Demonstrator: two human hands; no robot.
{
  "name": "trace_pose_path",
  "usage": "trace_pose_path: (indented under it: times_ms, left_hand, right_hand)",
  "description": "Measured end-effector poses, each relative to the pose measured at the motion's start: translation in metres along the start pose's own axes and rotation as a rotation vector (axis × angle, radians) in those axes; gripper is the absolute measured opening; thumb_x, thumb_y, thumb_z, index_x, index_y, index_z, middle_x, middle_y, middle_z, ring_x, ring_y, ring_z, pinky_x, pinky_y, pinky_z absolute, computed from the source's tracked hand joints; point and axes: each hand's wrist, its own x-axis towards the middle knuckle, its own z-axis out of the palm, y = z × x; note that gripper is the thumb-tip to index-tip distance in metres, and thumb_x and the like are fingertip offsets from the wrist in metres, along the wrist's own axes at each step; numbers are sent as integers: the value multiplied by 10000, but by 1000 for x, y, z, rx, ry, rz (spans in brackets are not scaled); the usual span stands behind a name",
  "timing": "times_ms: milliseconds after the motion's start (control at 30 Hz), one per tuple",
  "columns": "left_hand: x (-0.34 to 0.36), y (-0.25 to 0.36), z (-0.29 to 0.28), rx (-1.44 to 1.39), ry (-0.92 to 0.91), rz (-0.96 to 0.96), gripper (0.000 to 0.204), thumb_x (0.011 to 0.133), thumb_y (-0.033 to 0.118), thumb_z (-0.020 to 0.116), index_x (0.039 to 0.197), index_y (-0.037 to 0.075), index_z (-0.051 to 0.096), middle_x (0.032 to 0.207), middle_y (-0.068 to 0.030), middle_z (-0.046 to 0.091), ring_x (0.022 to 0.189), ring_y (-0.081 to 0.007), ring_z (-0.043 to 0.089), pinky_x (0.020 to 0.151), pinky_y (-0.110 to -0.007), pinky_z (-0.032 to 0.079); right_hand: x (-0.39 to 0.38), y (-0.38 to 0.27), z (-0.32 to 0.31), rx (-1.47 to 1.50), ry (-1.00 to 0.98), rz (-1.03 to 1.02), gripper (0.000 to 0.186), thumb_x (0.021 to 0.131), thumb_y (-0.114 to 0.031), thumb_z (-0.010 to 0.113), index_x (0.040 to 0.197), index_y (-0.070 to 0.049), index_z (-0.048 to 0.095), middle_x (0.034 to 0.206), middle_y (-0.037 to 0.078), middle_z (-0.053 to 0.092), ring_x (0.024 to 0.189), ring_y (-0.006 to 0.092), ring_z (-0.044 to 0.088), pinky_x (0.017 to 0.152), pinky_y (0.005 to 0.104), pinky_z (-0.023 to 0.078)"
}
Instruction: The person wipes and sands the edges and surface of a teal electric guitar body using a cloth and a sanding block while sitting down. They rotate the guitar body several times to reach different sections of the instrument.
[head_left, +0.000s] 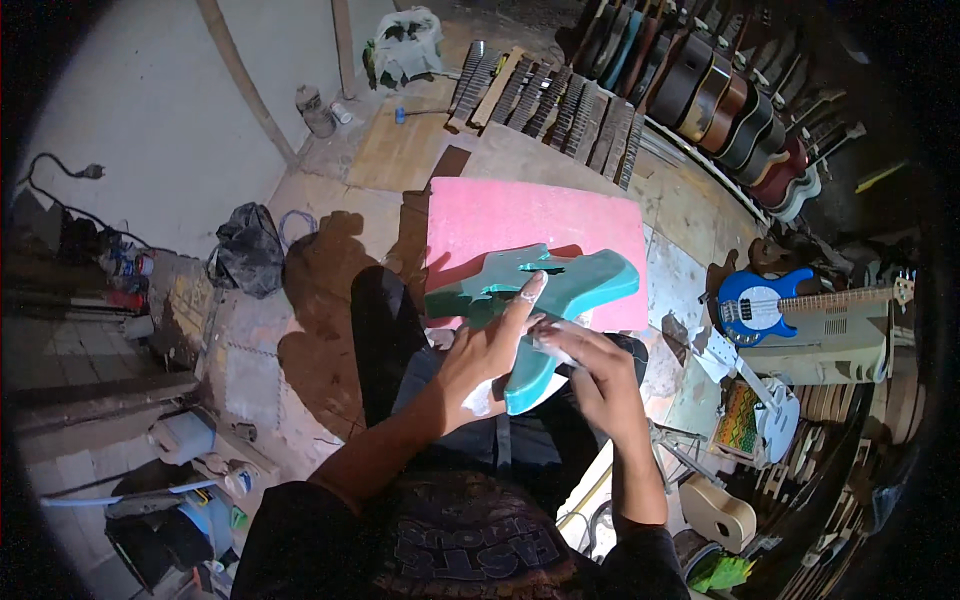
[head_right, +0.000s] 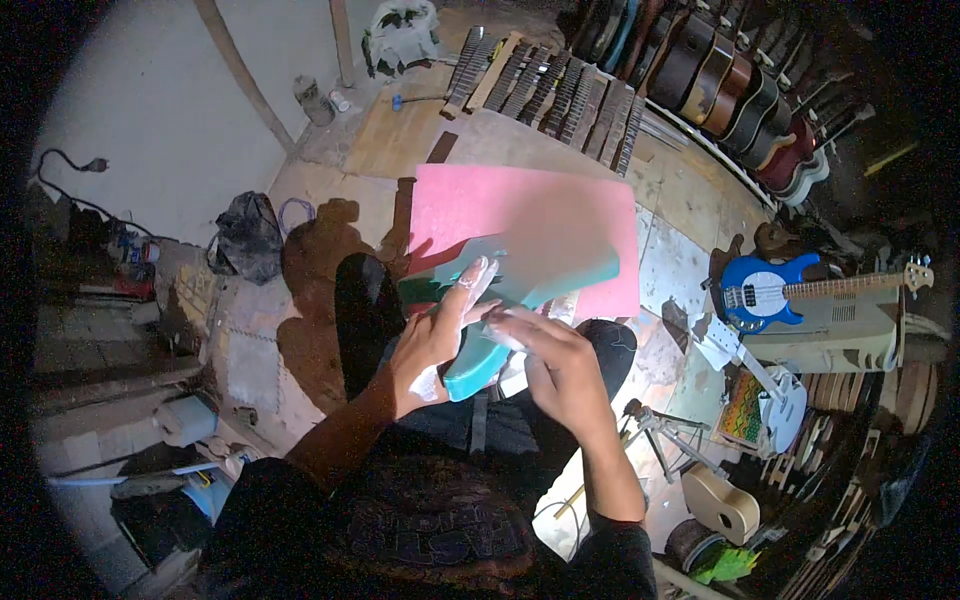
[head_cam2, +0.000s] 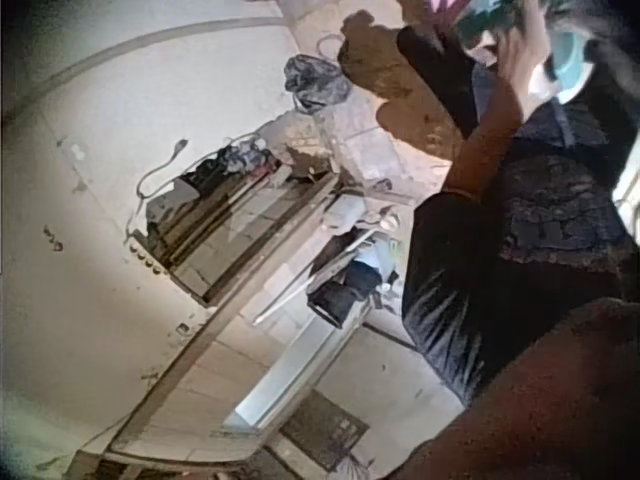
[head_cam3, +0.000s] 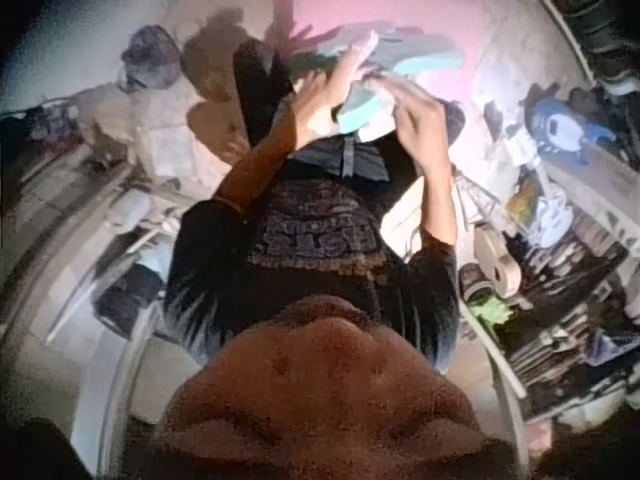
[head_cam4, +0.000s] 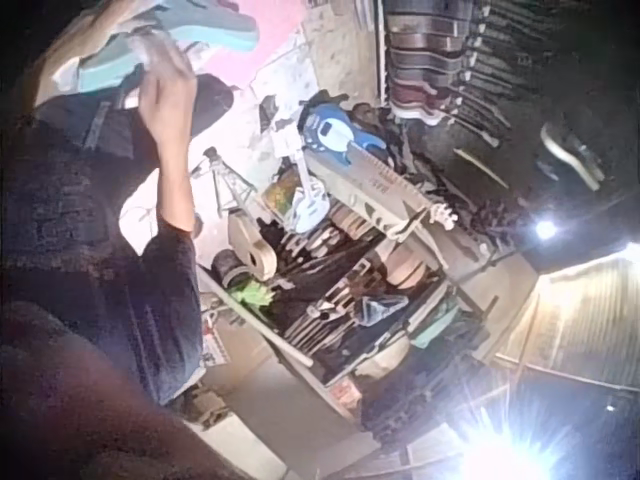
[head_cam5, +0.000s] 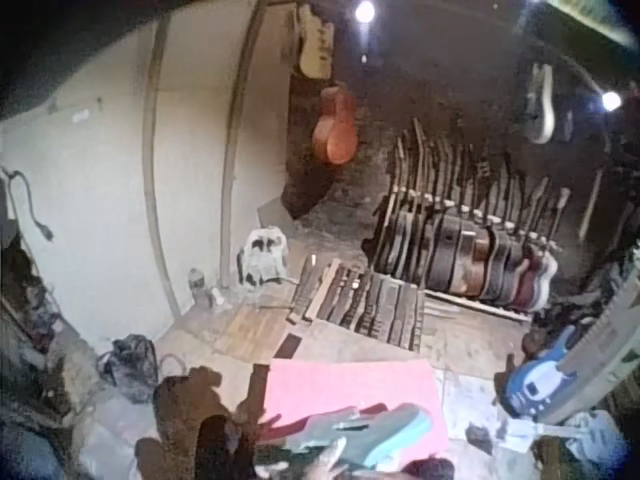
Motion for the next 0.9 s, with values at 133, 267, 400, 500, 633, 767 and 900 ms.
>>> trace_pose_path:
  times_ms: [133, 267, 400, 500, 633, 767, 900]
  left_hand:
    - [2, 7, -9, -96, -46, 16, 1303, 616, -15, 838, 1693, 42, 105, 1666, -247, 394, 1419, -353, 574, 1171, -427, 457]
    - [0, 7, -7, -57, -12, 6, 1234, 700, 82, 824, 1705, 75, 107, 1545, -255, 509, 1352, -388, 608, 1102, -457, 483]
    - [6, -2, -2, -78, 70, 39, 1180, 758, 202, 806, 1716, 110, 122, 1449, -263, 609, 1279, -440, 637, 1042, -483, 498]
    - [9, -3, -5, 63, 109, 108, 1108, 762, 220, 784, 1703, 109, 208, 1496, -258, 579, 1309, -451, 610, 1077, -485, 470]
    - [12, -2, -15, -44, 73, 83, 974, 752, 170, 750, 1647, 89, 374, 1545, -238, 545, 1386, -445, 548, 1159, -477, 407]
    - [12, -4, -17, -45, 78, 82, 950, 757, 156, 755, 1629, 69, 389, 1547, -235, 541, 1364, -452, 565, 1133, -471, 451]
    - [16, 1, -17, -53, 106, 83, 871, 812, 203, 810, 1592, 76, 445, 1468, -217, 616, 1312, -417, 619, 1113, -451, 473]
  right_hand:
    - [-14, -34, 8, -19, -81, -160, 615, 758, 132, 520, 1264, -115, 766, 1312, 140, 743, 948, 301, 750, 864, 411, 597]
    - [-5, 1, 2, -157, -10, -134, 583, 772, 132, 529, 1278, -58, 748, 1295, 181, 737, 933, 346, 741, 809, 414, 589]
    - [-30, -16, 40, -165, 170, -301, 494, 763, 88, 595, 1217, 2, 769, 1292, 235, 730, 686, 261, 577, 662, 348, 524]
    - [-32, 1, 49, -248, 227, -435, 432, 818, 47, 613, 1188, -57, 810, 1291, 192, 744, 682, 218, 557, 645, 355, 512]
    - [-11, 29, 50, -258, 311, -183, 564, 810, 111, 544, 1359, 63, 666, 1328, 300, 692, 922, 416, 714, 834, 435, 555]
    - [-39, 21, 69, -52, 240, -272, 653, 807, 134, 428, 1447, 117, 557, 1499, 335, 562, 1436, 445, 536, 1213, 438, 383]
    - [-19, 71, 73, -66, 331, -39, 717, 804, 158, 427, 1509, 69, 517, 1553, 321, 514, 1494, 420, 468, 1243, 442, 336]
